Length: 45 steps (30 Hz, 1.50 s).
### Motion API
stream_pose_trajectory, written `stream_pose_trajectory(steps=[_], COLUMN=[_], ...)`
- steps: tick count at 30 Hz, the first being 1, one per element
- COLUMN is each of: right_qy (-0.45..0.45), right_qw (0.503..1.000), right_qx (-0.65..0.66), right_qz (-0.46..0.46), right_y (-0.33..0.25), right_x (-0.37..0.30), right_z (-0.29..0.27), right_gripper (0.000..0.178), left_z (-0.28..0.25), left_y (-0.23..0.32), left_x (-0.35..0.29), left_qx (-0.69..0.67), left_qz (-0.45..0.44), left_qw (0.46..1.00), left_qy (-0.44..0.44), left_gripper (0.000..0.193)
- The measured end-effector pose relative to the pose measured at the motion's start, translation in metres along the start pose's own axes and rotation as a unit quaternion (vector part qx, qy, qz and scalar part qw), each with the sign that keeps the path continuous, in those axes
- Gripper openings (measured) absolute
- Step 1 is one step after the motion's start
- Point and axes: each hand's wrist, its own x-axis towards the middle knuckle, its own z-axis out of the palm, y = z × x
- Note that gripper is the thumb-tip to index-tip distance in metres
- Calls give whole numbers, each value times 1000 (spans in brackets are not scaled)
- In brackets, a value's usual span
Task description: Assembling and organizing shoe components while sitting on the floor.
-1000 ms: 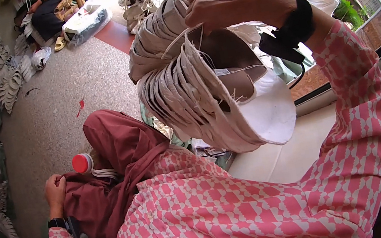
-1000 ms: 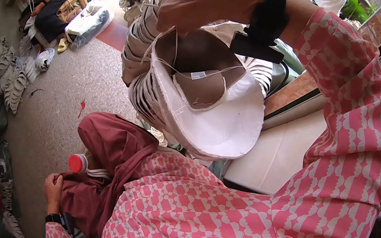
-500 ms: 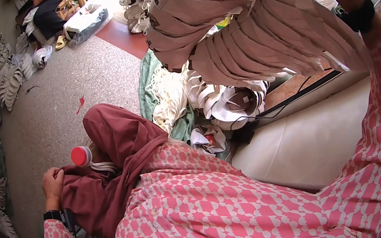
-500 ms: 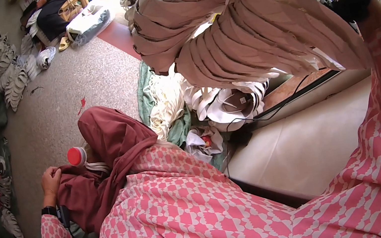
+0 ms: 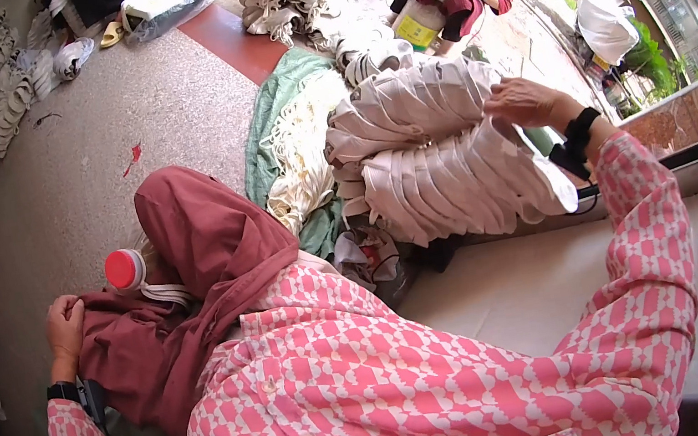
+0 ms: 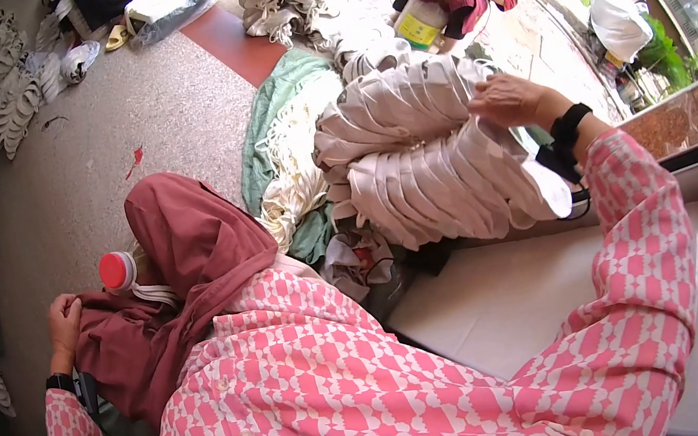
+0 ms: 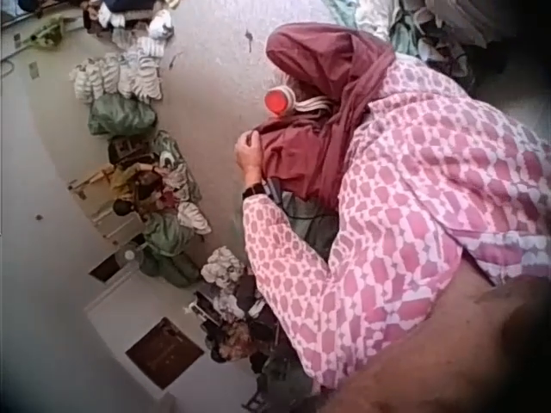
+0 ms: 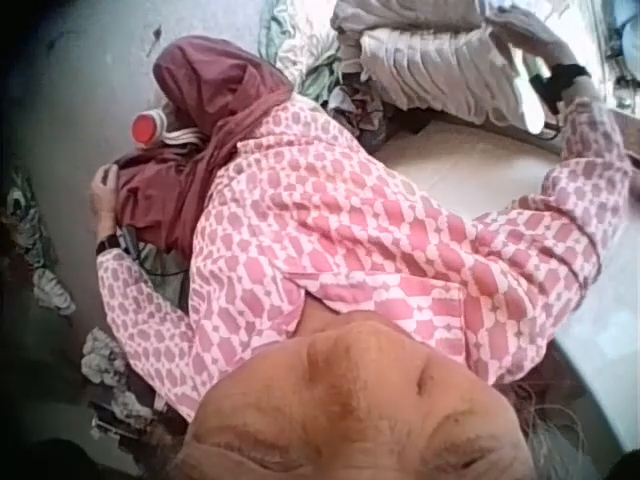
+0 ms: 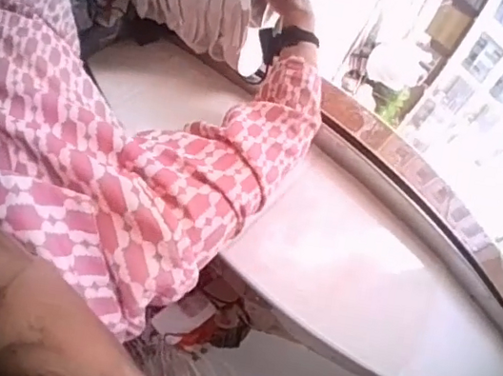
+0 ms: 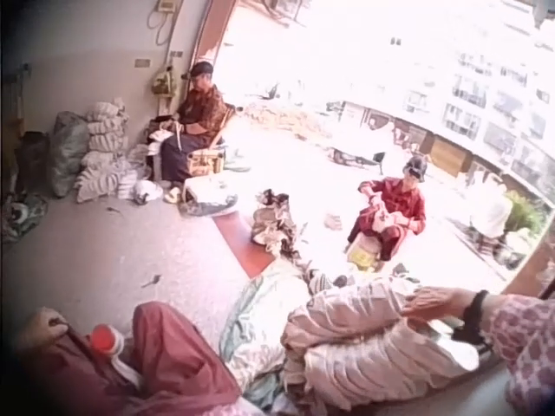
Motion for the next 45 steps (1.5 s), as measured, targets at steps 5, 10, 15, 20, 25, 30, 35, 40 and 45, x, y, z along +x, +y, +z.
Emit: stream_pose_trajectory(steps=[5, 10, 15, 20, 25, 30, 35, 40, 45], right_qy=[96, 241, -8, -379, -356, -288, -465, -510, -516], right_qw=[988, 899, 587, 714, 817, 795, 771, 723, 691], right_qx=[69, 249, 795, 589, 394, 438, 330, 354, 417], right_qz=[97, 268, 151, 15, 225, 304, 283, 304, 287], right_y=[20, -23, -136, -135, -49, -46, -78, -105, -118], right_x=[27, 26, 32, 10, -44, -93, -84, -90, -83], right_z=[16, -17, -70, -89, -71, -77, -62, 10, 16], right_gripper=[13, 40, 42, 53, 47, 43, 47, 52, 62], left_z=[-5, 3, 3, 12, 11, 14, 11, 13, 10], left_y=[15, 21, 41, 36, 24, 23, 27, 32, 28], left_x=[-10, -7, -6, -3, -2, -1, -4, -1, -7], left_qx=[12, 31, 69, 45, 33, 19, 25, 32, 34], left_qz=[-5, 22, 53, 60, 62, 61, 62, 81, 72], left_qw=[1000, 999, 996, 997, 997, 998, 998, 996, 997], left_qy=[-5, 13, 28, 29, 26, 21, 14, 15, 19], left_gripper=[16, 14, 14, 14, 14, 16, 17, 17, 18])
